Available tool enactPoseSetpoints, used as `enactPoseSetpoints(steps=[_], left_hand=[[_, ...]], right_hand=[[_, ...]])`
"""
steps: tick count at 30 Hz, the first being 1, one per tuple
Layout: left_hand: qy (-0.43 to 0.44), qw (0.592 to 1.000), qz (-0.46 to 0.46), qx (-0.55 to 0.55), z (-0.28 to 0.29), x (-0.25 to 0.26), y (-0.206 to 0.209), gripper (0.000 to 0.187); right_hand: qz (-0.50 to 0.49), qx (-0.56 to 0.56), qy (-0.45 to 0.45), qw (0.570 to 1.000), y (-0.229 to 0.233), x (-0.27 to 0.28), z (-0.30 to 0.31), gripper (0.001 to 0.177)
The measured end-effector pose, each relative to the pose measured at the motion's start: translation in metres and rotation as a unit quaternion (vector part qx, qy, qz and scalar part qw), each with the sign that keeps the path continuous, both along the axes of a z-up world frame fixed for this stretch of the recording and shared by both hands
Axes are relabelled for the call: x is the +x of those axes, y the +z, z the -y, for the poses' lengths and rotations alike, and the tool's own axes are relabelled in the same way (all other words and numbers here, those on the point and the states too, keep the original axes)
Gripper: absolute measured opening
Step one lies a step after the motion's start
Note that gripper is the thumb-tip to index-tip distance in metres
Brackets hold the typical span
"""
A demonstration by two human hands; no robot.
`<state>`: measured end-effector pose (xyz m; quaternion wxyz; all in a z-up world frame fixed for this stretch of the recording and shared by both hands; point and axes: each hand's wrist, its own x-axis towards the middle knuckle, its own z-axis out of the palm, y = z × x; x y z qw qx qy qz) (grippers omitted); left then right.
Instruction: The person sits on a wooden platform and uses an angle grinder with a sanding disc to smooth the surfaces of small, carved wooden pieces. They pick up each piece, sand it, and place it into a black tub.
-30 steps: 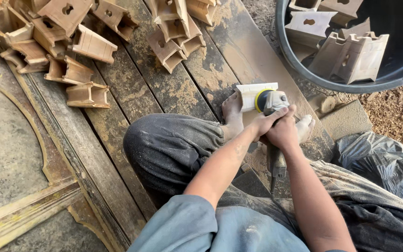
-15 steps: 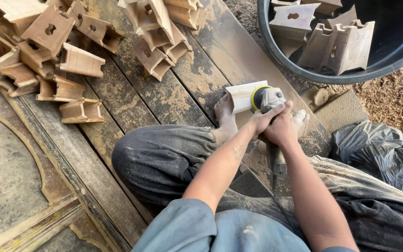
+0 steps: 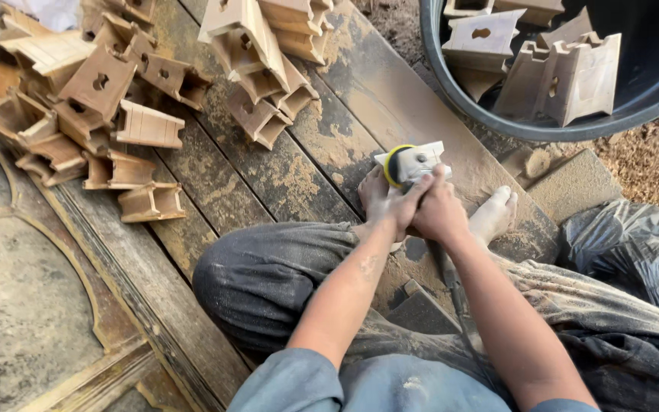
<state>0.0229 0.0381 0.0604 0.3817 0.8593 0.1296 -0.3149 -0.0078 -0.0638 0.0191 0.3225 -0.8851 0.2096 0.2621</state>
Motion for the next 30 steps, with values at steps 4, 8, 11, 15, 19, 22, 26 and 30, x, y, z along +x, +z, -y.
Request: enactPoseSetpoints(steps=[4, 8, 11, 15, 19, 22, 26, 30], left_hand=[[0.105, 0.932, -0.179, -0.299, 0.055, 0.009, -0.025, 0.115], [0.127, 0.912, -0.216, -0.326, 0.053, 0.02, -0.031, 0.121], [0.147, 0.917, -0.187, -0.322, 0.03, 0.018, -0.019, 0.116], [0.144, 0.932, -0.16, -0.292, 0.012, 0.007, -0.056, 0.112], [0.115, 0.947, -0.155, -0.257, 0.019, -0.007, -0.11, 0.113], [0.087, 0.958, -0.157, -0.223, 0.023, -0.014, -0.122, 0.114], [0.106, 0.988, 0.053, -0.101, 0.017, -0.007, -0.153, 0.089], [-0.131, 0.979, 0.142, 0.064, -0.006, 0.024, -0.122, 0.091]], right_hand=[[0.021, -0.028, -0.055, 0.998, -0.019, 0.005, 0.038, 0.077], [0.041, -0.031, -0.07, 0.996, -0.004, 0.017, 0.032, 0.07], [0.038, -0.012, -0.042, 0.998, 0.003, 0.024, 0.006, 0.073], [0.006, 0.007, 0.013, 1.0, 0.009, 0.024, -0.02, 0.077], [0.001, -0.006, 0.018, 1.0, -0.003, 0.0, -0.008, 0.08], [-0.002, -0.016, -0.016, 1.0, 0.003, -0.011, 0.024, 0.077], [0.048, -0.045, -0.101, 0.993, 0.001, -0.01, 0.069, 0.08], [0.103, 0.001, -0.193, 0.976, 0.005, -0.022, 0.08, 0.086]])
